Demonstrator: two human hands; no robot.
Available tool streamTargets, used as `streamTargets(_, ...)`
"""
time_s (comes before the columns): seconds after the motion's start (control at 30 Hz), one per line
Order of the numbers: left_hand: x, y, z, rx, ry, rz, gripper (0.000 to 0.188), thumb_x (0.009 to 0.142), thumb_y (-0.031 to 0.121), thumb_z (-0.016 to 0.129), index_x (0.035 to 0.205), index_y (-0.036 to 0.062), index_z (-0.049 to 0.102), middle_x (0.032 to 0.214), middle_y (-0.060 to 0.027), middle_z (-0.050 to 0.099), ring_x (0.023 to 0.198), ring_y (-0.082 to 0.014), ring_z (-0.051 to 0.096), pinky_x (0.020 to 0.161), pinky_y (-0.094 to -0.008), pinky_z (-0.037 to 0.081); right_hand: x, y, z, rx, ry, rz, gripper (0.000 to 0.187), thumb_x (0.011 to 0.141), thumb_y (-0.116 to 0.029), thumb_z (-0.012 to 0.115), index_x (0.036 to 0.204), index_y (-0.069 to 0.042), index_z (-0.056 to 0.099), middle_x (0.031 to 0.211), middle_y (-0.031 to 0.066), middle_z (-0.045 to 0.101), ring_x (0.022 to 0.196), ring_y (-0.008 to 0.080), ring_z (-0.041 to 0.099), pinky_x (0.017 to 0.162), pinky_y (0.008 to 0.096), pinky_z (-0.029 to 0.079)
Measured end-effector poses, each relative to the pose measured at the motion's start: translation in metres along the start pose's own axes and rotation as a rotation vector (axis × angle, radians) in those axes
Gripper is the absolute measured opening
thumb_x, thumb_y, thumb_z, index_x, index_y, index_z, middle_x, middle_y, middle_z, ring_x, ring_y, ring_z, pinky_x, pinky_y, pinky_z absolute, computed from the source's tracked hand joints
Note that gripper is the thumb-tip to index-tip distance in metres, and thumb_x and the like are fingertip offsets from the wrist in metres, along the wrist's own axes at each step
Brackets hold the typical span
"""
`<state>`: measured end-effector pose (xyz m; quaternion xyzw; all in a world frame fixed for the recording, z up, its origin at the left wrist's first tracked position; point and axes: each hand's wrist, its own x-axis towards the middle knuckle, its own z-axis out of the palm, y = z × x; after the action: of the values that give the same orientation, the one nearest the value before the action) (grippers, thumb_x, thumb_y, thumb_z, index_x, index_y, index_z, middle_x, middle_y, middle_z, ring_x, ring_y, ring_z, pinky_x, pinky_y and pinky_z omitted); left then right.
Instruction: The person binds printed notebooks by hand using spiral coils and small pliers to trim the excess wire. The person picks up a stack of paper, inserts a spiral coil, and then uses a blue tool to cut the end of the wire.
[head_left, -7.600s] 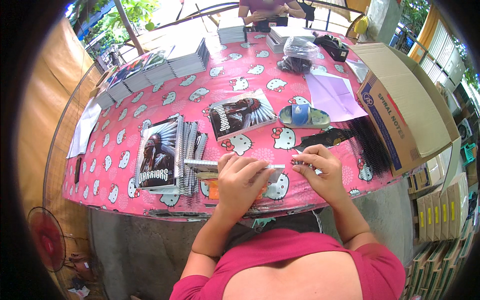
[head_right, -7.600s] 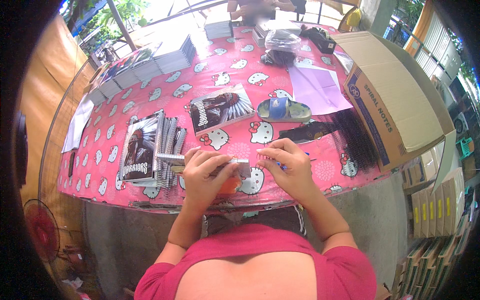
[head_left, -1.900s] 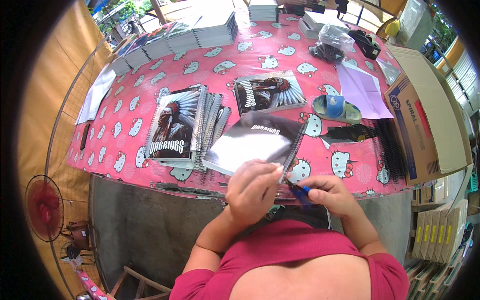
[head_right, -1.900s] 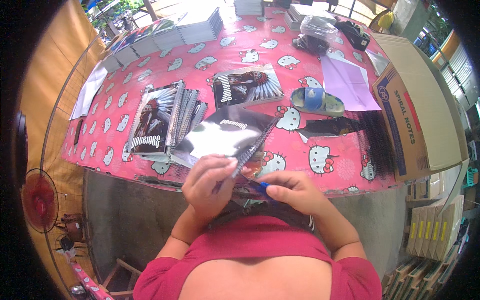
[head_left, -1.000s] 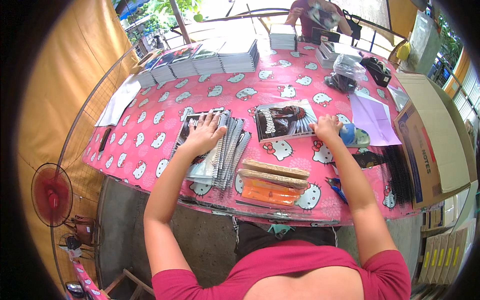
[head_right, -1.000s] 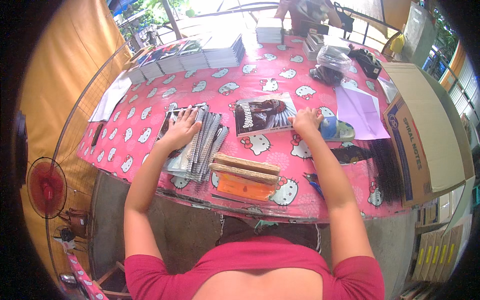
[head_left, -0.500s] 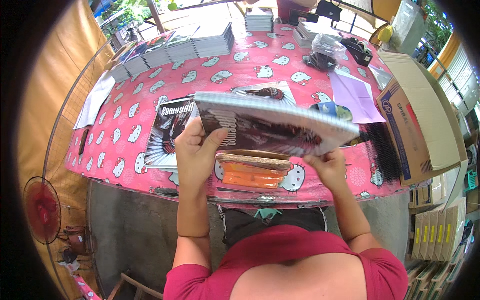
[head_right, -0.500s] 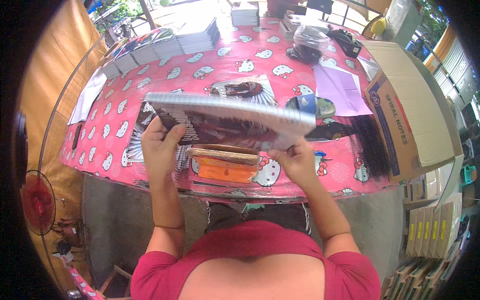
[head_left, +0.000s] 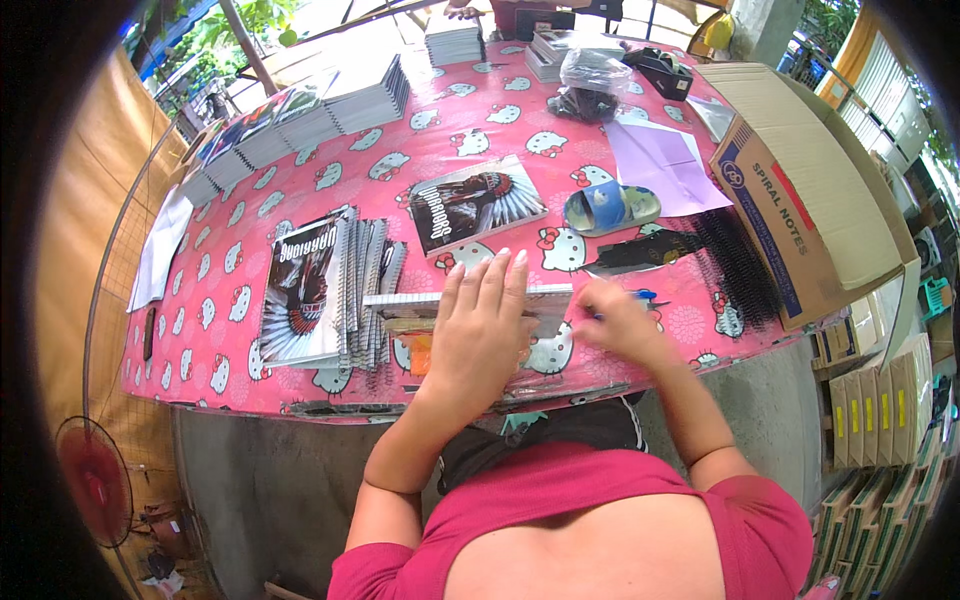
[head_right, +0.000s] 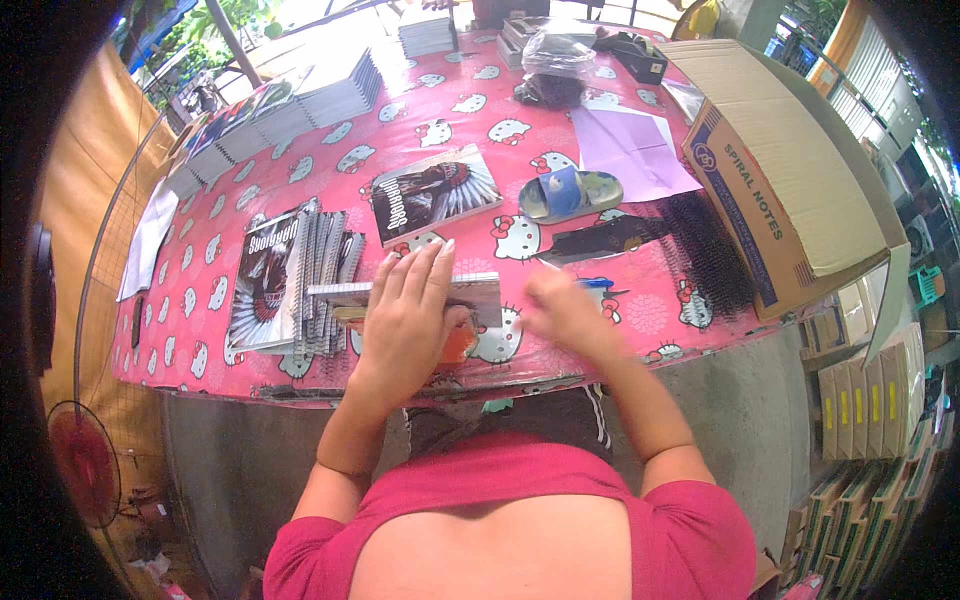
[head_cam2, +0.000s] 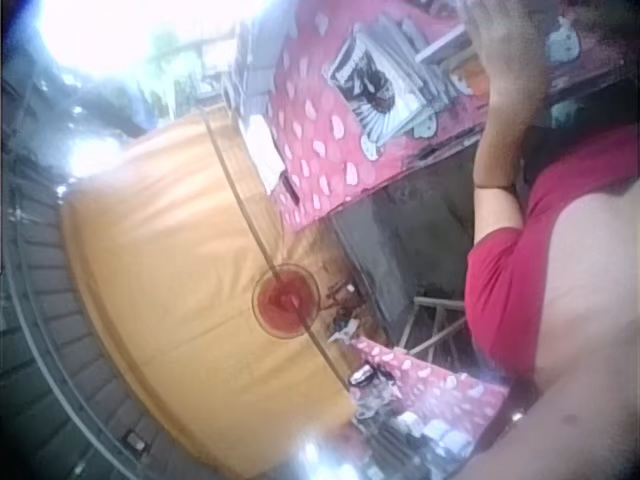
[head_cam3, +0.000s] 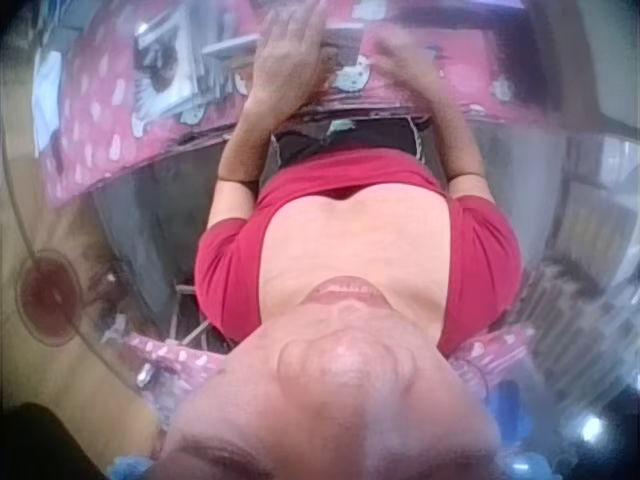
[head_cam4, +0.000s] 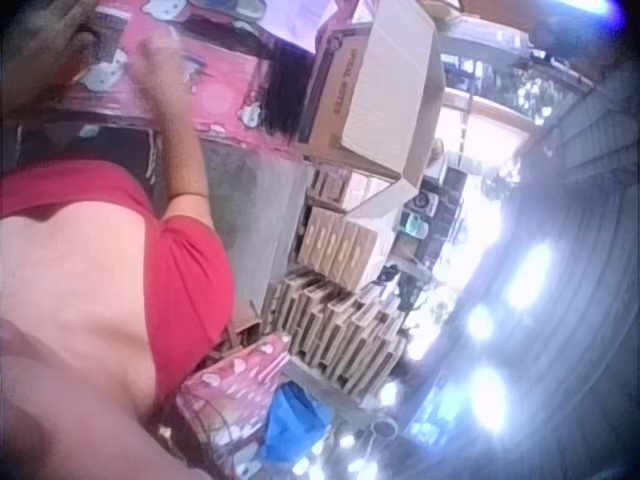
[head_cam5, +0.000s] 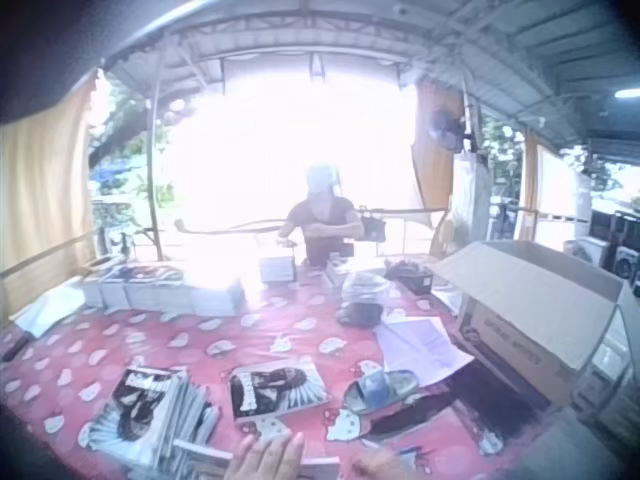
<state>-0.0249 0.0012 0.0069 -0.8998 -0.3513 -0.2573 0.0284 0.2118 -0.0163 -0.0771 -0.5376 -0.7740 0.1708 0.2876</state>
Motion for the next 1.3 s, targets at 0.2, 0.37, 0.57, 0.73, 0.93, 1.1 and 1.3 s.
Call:
streamTargets(0.2, 0.014, 0.006, 0.005, -0.291, 0.168, -0.01, 0.039, 0.078, 0.021, 0.071, 0.111, 0.0035, 0.062, 0.095, -0.0124, 0.066, 0.087, -0.0269, 0.062, 0.091, -0.0418, 0.04, -0.023, 0.147, -0.091, -0.591, 0.389, 0.687, 0.03, 0.078, -0.019, 0.072, 0.102, -0.003, 0.061, 0.101, 0.0169, 0.059, 0.096, 0.0351, 0.059, 0.083, 0.0438, 0.048)
streamTargets(0.37, 0.012, 0.003, 0.015, -0.413, 0.316, -0.025, 0.017, 0.072, 0.015, 0.076, 0.083, 0.0047, 0.07, 0.077, -0.0064, 0.067, 0.074, -0.0223, 0.063, 0.084, -0.0371, 0.043, -0.02, 0.121, -0.104, -0.449, 0.537, 0.607, 0.028, 0.076, 0.0, 0.065, 0.104, -0.003, 0.059, 0.1, 0.0169, 0.057, 0.093, 0.0337, 0.059, 0.079, 0.0431, 0.048)
streamTargets(0.57, 0.011, 0.001, 0.011, -0.43, 0.28, -0.059, 0.014, 0.07, 0.014, 0.077, 0.08, 0.0054, 0.071, 0.077, -0.0055, 0.068, 0.072, -0.0192, 0.063, 0.082, -0.0357, 0.042, -0.007, -0.021, -0.057, 0.142, 0.353, -0.142, 0.037, 0.075, 0.01, 0.06, 0.109, -0.003, 0.066, 0.098, 0.0121, 0.059, 0.075, 0.0196, 0.064, 0.065, 0.0303, 0.052)
streamTargets(0.73, 0.014, 0.004, 0.01, -0.447, 0.269, -0.07, 0.014, 0.071, 0.014, 0.076, 0.082, 0.0057, 0.072, 0.077, -0.0062, 0.068, 0.072, -0.0186, 0.062, 0.084, -0.0355, 0.042, -0.004, -0.065, -0.06, 0.221, 0.369, -0.086, 0.027, 0.071, 0.0, 0.075, 0.097, -0.003, 0.07, 0.084, 0.0083, 0.062, 0.074, 0.0169, 0.062, 0.063, 0.0285, 0.049)
streamTargets(0.93, 0.011, 0.0, 0.013, -0.427, 0.275, -0.049, 0.014, 0.077, 0.019, 0.072, 0.088, 0.0102, 0.073, 0.081, -0.0026, 0.069, 0.079, -0.0193, 0.061, 0.093, -0.0407, 0.037, 0.002, -0.061, -0.063, 0.228, 0.365, -0.065, 0.021, 0.071, 0.0, 0.074, 0.091, -0.004, 0.07, 0.085, 0.0096, 0.063, 0.077, 0.0197, 0.061, 0.07, 0.0302, 0.048)
streamTargets(1.1, 0.01, 0.008, 0.01, -0.31, 0.31, -0.066, 0.015, 0.077, 0.02, 0.072, 0.09, 0.0129, 0.073, 0.081, -0.0008, 0.07, 0.079, -0.0178, 0.061, 0.1, -0.0451, 0.027, 0.006, -0.048, -0.072, 0.382, 0.101, -0.054, 0.017, 0.077, -0.004, 0.07, 0.094, -0.003, 0.068, 0.083, 0.0101, 0.062, 0.077, 0.0195, 0.061, 0.069, 0.0301, 0.048)
streamTargets(1.3, 0.008, 0.006, 0.01, -0.343, 0.267, -0.093, 0.017, 0.077, 0.019, 0.072, 0.092, 0.0122, 0.072, 0.082, -0.0011, 0.069, 0.076, -0.0187, 0.06, 0.096, -0.0437, 0.03, 0.009, -0.075, -0.059, 0.285, 0.238, 0.035, 0.021, 0.084, -0.004, 0.065, 0.105, -0.003, 0.064, 0.081, 0.0086, 0.062, 0.073, 0.0175, 0.06, 0.063, 0.03, 0.047)
